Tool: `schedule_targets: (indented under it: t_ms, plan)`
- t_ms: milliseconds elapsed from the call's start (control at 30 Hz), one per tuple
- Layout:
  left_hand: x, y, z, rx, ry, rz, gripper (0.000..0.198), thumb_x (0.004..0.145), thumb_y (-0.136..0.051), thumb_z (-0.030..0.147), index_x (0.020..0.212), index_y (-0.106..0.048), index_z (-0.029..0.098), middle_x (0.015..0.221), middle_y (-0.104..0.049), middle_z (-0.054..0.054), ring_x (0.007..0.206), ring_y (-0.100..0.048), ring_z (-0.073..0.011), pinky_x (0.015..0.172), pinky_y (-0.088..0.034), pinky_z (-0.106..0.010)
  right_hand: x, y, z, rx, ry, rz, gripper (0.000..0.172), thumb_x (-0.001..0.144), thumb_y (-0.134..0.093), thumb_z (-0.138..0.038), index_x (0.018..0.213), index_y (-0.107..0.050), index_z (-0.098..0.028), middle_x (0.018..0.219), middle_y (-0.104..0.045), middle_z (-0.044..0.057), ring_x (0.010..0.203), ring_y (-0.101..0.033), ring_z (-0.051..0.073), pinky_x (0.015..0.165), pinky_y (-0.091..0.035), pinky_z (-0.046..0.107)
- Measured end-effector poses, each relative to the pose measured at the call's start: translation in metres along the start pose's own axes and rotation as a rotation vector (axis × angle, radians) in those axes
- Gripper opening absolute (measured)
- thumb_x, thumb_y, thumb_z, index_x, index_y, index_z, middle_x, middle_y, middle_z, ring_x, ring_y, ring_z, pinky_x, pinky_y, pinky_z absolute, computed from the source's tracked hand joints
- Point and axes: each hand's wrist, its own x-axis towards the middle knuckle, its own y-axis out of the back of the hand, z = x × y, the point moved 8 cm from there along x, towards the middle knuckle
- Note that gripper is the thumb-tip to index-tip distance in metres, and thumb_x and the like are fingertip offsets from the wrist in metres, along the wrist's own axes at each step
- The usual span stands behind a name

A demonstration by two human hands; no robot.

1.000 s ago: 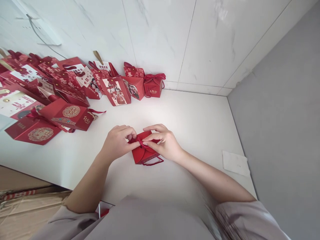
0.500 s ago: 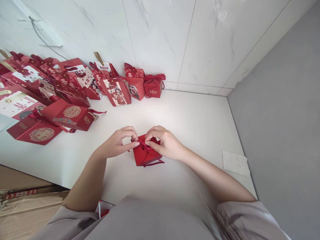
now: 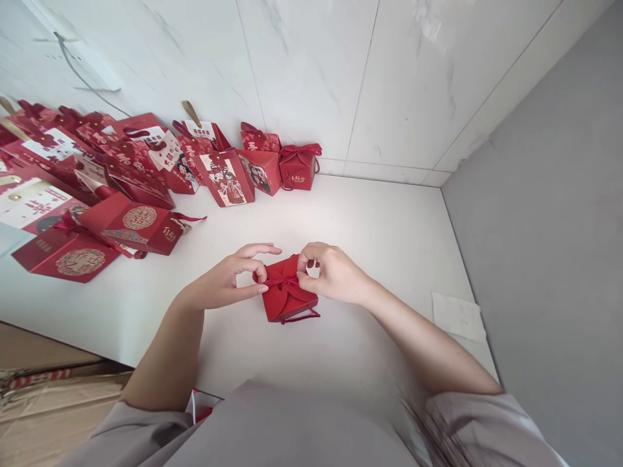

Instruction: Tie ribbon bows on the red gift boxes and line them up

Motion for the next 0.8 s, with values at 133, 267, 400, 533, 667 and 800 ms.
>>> schedule_targets:
  t_ms: [133,267,400,533,667,800]
  plan:
    - [-0.001,0.001,0.001,0.046,-0.034,-0.010,0.016,0.089,-0.060,0.032,0.078,-0.061,0.021,0.148,-0.047,-0.003,0.143,-0.035,-0.0271,0.110,-0.044,-0.045,0.000,0.005,0.007,-0.062,-0.051,0.024,0.010,0.076,-0.059,-0.012,0.074,-0.057,-0.022,0.084,-0.065,0.000,0.082,-0.056,0.018,0.072,-0.044,0.031]
    - [-0.002,0.005,0.005,0.097,-0.116,0.042,0.014,0.090,-0.059,0.027,0.078,-0.062,0.021,0.145,-0.050,-0.003,0.143,-0.035,-0.0253,0.115,-0.038,-0.044,-0.002,0.010,0.009,-0.140,-0.068,0.039,0.008,0.076,-0.061,-0.014,0.072,-0.059,-0.022,0.098,-0.065,0.002,0.097,-0.057,0.021,0.080,-0.045,0.034]
    - [-0.001,0.015,0.002,0.174,-0.092,0.176,0.016,0.090,-0.059,0.029,0.077,-0.062,0.021,0.140,-0.053,-0.004,0.138,-0.041,-0.0257,0.115,-0.037,-0.046,-0.004,0.015,0.003,-0.141,-0.054,0.087,0.009,0.077,-0.059,-0.013,0.075,-0.058,-0.022,0.096,-0.063,0.002,0.094,-0.058,0.020,0.077,-0.045,0.032]
    - [0.000,0.022,-0.007,0.187,-0.005,0.266,0.014,0.088,-0.062,0.037,0.089,-0.066,0.024,0.141,-0.052,-0.004,0.137,-0.043,-0.0265,0.110,-0.043,-0.046,-0.006,0.012,0.000,0.006,-0.074,0.049,0.004,0.087,-0.055,-0.019,0.085,-0.055,-0.023,0.082,-0.063,-0.001,0.071,-0.058,0.014,0.064,-0.044,0.028]
    - [0.006,0.015,-0.010,0.055,0.019,0.282,0.023,0.087,-0.063,0.042,0.103,-0.065,0.026,0.136,-0.055,-0.005,0.132,-0.048,-0.0261,0.101,-0.050,-0.043,-0.006,0.008,0.003,0.101,-0.088,0.018,0.013,0.091,-0.056,-0.028,0.104,-0.054,-0.024,0.082,-0.066,-0.002,0.066,-0.056,0.013,0.064,-0.046,0.027]
    - [0.013,0.004,-0.013,-0.045,0.026,0.322,0.022,0.089,-0.062,0.036,0.107,-0.065,0.025,0.132,-0.057,-0.007,0.125,-0.054,-0.0250,0.104,-0.048,-0.044,-0.005,0.003,0.006,0.065,-0.089,-0.051,0.016,0.091,-0.059,-0.030,0.105,-0.059,-0.024,0.081,-0.066,-0.001,0.065,-0.056,0.013,0.062,-0.045,0.027]
